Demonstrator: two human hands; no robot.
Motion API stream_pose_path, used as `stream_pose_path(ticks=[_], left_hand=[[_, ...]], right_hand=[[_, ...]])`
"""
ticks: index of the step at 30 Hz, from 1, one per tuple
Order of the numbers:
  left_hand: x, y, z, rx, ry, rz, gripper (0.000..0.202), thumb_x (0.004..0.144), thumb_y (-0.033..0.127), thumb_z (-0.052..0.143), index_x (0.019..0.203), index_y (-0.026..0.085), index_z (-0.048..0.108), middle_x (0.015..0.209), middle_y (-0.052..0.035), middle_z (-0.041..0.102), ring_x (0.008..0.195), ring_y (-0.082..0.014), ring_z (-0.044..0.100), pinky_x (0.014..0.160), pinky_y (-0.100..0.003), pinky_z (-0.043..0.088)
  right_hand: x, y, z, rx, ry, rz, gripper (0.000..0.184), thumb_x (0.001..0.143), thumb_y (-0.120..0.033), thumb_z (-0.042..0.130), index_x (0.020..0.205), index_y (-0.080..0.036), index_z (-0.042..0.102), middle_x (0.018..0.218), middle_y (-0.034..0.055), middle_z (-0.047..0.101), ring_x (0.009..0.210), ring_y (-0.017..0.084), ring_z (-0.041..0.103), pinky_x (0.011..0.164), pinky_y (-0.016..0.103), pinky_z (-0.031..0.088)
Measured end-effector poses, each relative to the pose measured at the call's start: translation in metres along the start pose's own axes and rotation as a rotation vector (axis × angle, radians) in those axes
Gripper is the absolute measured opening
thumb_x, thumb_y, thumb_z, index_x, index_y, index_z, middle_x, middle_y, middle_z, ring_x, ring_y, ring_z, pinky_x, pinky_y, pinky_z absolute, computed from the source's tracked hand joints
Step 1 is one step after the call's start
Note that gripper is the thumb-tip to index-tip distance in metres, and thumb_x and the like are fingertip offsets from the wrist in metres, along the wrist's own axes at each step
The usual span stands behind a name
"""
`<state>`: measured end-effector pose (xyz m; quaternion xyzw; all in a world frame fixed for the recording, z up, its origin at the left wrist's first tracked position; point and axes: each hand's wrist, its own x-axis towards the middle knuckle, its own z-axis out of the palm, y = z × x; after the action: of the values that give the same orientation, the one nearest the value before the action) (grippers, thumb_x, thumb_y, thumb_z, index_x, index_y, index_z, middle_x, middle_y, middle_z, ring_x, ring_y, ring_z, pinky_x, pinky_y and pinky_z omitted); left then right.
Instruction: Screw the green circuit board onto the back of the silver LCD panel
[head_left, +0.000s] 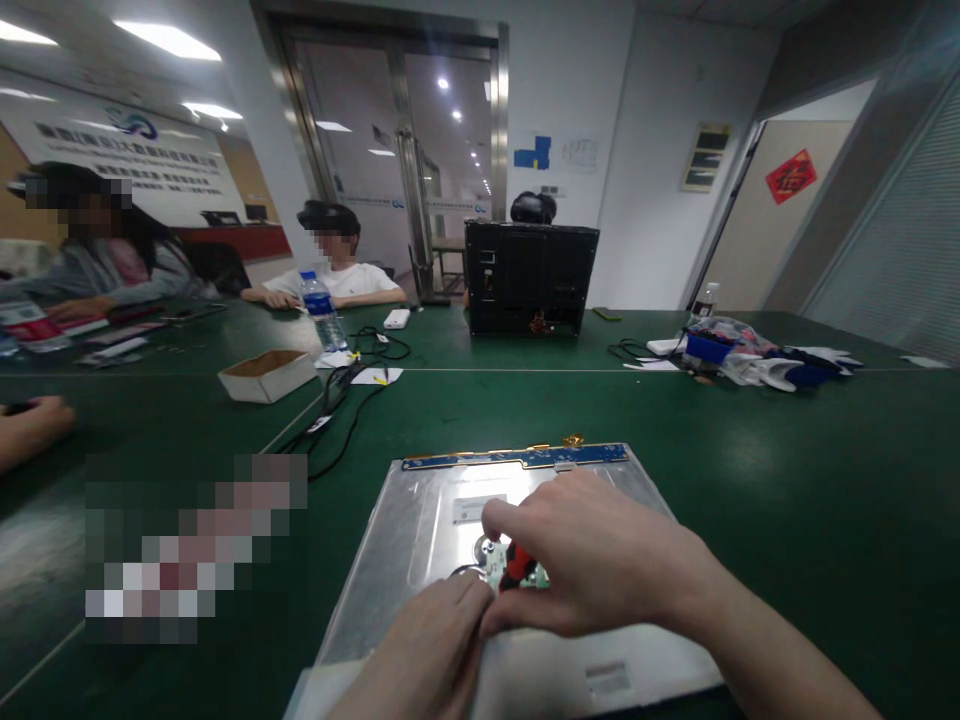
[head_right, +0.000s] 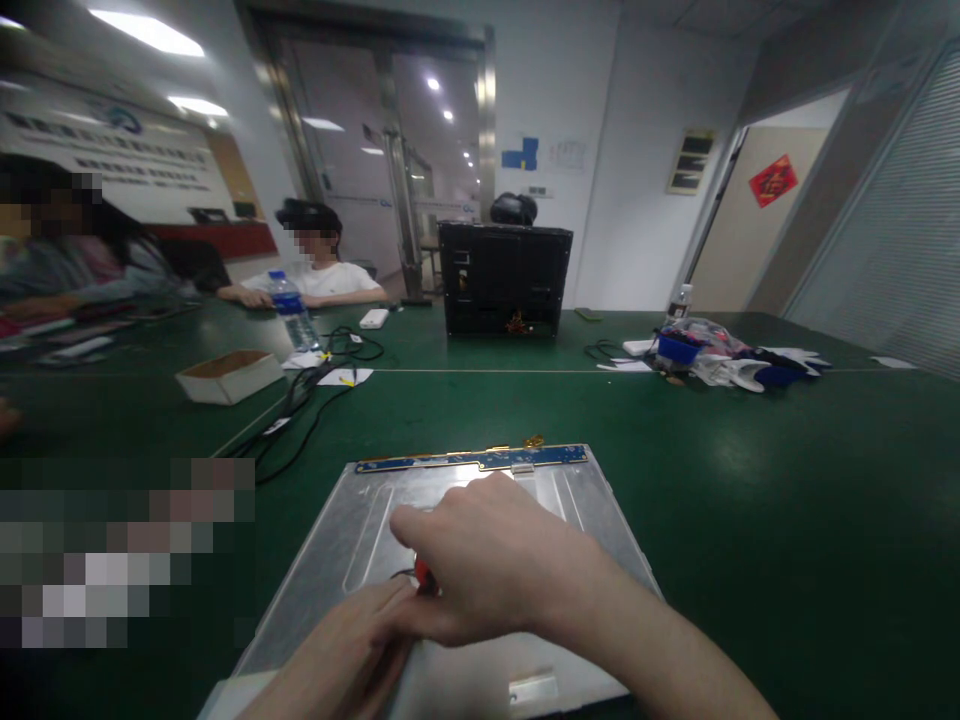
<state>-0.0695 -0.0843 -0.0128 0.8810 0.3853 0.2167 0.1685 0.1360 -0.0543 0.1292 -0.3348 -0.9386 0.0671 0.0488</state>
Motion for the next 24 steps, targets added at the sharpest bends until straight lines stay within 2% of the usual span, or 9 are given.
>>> stream_pose_path(ticks=[2,5,7,10,14,17,21,24], left_hand=[[0.0013,0.0012,-0.0009,-0.014,-0.005,0.020,0.019,0.090,0.012,0.042,0.095,0.021,0.057,0.094,-0.0066,0.067,0.082,-0.0207,0.065,0.075,-0.031,0.052],[0.0025,0.0018,-0.0013,-0.016,0.008,0.014,0.021,0.089,0.011,0.042,0.098,0.021,0.057,0.094,-0.0074,0.068,0.082,-0.0224,0.065,0.073,-0.032,0.053],[0.0024,0.0009,-0.0004,-0.014,0.003,-0.008,0.022,0.089,0.012,0.041,0.099,0.021,0.058,0.093,-0.0075,0.068,0.082,-0.0226,0.065,0.072,-0.032,0.053],[0.0014,-0.0018,0.0022,-0.020,-0.029,-0.037,0.021,0.090,0.013,0.042,0.100,0.020,0.059,0.095,-0.0077,0.068,0.084,-0.0224,0.065,0.075,-0.032,0.053],[0.0000,-0.0032,0.0031,-0.035,-0.025,-0.030,0.021,0.090,0.014,0.042,0.101,0.021,0.059,0.095,-0.0074,0.067,0.084,-0.0219,0.065,0.078,-0.032,0.053],[0.0004,-0.0016,0.0005,-0.041,-0.027,-0.005,0.022,0.090,0.014,0.041,0.100,0.022,0.059,0.096,-0.0068,0.067,0.085,-0.0219,0.065,0.078,-0.033,0.053],[0.0024,0.0001,-0.0021,-0.036,-0.023,0.005,0.022,0.090,0.011,0.041,0.102,0.021,0.057,0.100,-0.0077,0.068,0.088,-0.0230,0.066,0.077,-0.033,0.053],[0.0034,0.0001,-0.0015,-0.024,-0.025,0.004,0.022,0.089,0.011,0.041,0.101,0.021,0.057,0.098,-0.0075,0.068,0.085,-0.0229,0.066,0.075,-0.034,0.052]], right_hand=[[0.0008,-0.0014,0.0010,-0.049,0.013,0.025,0.035,0.091,-0.054,0.061,0.098,-0.020,0.064,0.075,0.0039,0.073,0.063,0.022,0.068,0.052,0.028,0.032],[0.0018,-0.0040,0.0002,-0.069,0.004,0.011,0.025,0.094,-0.044,0.058,0.099,-0.020,0.063,0.074,0.0031,0.072,0.062,0.020,0.067,0.051,0.028,0.030],[0.0019,-0.0051,-0.0014,-0.040,-0.009,-0.019,0.019,0.092,-0.035,0.060,0.103,-0.020,0.062,0.079,0.0029,0.073,0.063,0.019,0.065,0.051,0.028,0.028],[0.0012,-0.0050,-0.0028,0.003,0.004,-0.059,0.021,0.085,-0.027,0.061,0.105,-0.018,0.059,0.089,0.0046,0.073,0.066,0.017,0.063,0.051,0.027,0.027],[0.0022,-0.0036,-0.0012,0.012,0.026,-0.072,0.029,0.088,-0.043,0.062,0.104,-0.019,0.059,0.087,0.0037,0.073,0.066,0.019,0.064,0.050,0.028,0.027],[0.0045,-0.0038,0.0007,-0.024,0.013,-0.024,0.033,0.093,-0.052,0.058,0.102,-0.020,0.062,0.080,0.0029,0.074,0.064,0.020,0.066,0.050,0.027,0.029],[0.0053,-0.0045,0.0007,-0.083,0.020,0.011,0.033,0.096,-0.050,0.055,0.093,-0.019,0.064,0.073,0.0037,0.073,0.061,0.020,0.066,0.050,0.028,0.028],[0.0033,-0.0046,-0.0012,-0.059,0.000,-0.009,0.018,0.093,-0.037,0.058,0.093,-0.019,0.063,0.076,0.0025,0.072,0.061,0.018,0.065,0.050,0.028,0.025]])
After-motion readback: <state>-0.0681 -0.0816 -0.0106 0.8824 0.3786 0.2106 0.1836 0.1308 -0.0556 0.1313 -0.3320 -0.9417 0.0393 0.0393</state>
